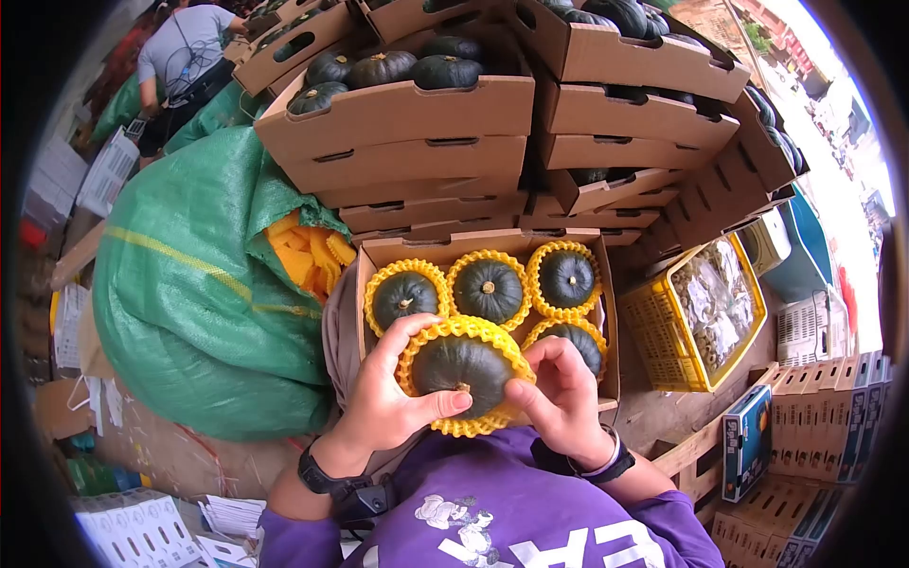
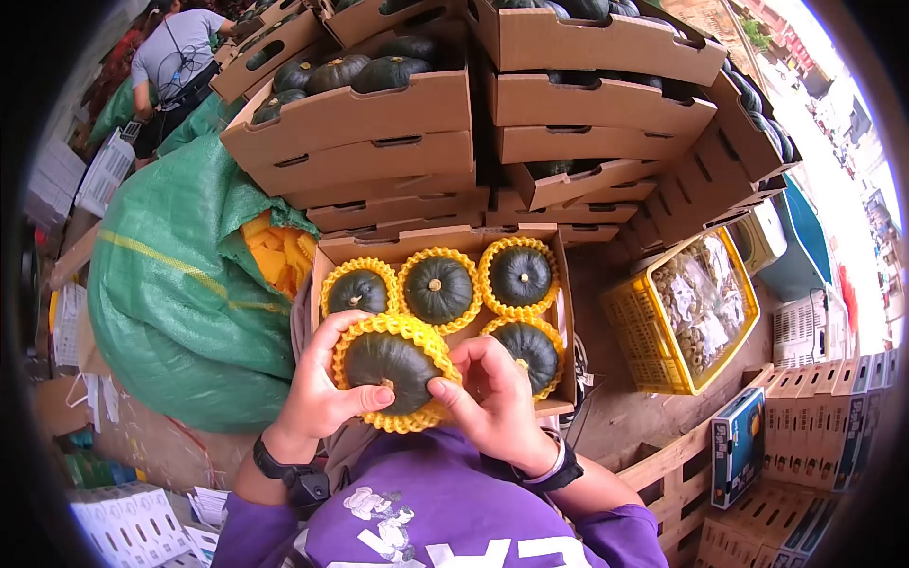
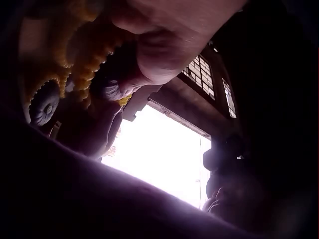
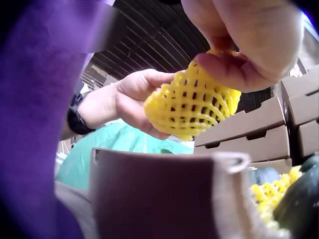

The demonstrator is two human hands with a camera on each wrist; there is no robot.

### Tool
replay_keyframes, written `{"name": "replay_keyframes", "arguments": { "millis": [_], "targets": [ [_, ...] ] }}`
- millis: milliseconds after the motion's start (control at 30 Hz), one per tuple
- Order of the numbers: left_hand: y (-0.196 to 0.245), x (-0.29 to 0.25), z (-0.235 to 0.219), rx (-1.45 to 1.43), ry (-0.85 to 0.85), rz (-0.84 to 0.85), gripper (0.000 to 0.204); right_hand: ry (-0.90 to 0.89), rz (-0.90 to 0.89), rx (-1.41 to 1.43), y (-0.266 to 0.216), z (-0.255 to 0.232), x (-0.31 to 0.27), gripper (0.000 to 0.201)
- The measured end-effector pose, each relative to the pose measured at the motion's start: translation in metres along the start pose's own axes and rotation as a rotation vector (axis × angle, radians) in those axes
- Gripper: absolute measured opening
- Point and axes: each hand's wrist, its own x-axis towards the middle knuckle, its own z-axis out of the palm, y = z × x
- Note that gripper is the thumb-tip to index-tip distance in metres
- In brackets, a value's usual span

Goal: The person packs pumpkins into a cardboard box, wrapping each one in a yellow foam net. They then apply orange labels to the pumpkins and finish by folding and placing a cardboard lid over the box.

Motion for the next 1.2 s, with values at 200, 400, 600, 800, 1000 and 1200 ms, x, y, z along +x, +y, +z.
{"name": "replay_keyframes", "arguments": {
  "millis": [200, 400, 600, 800, 1000, 1200],
  "targets": [
    [-0.009, -0.006, 0.018, -0.114, -0.103, -0.234, 0.065, -0.332, 0.377, 1.271, 0.011, 0.001, 0.000, 0.084],
    [0.027, 0.003, 0.018, 0.892, -0.282, 0.343, 0.098, -0.303, 0.513, 1.039, 0.013, -0.003, 0.009, 0.088],
    [0.010, 0.033, 0.003, 0.501, -0.548, 0.011, 0.084, -0.267, -0.069, -0.376, 0.011, -0.043, 0.017, 0.039],
    [-0.035, 0.037, 0.041, 0.863, -0.363, 0.121, 0.079, -0.226, -0.261, -0.985, 0.030, -0.025, 0.005, 0.023],
    [-0.055, 0.029, 0.054, 1.109, -0.274, 0.183, 0.090, -0.091, -0.192, -0.857, 0.029, -0.017, -0.003, 0.023],
    [-0.019, 0.011, 0.011, 1.057, -0.594, 0.108, 0.074, -0.237, -0.176, -0.793, 0.015, 0.004, 0.006, 0.069]
  ]
}}
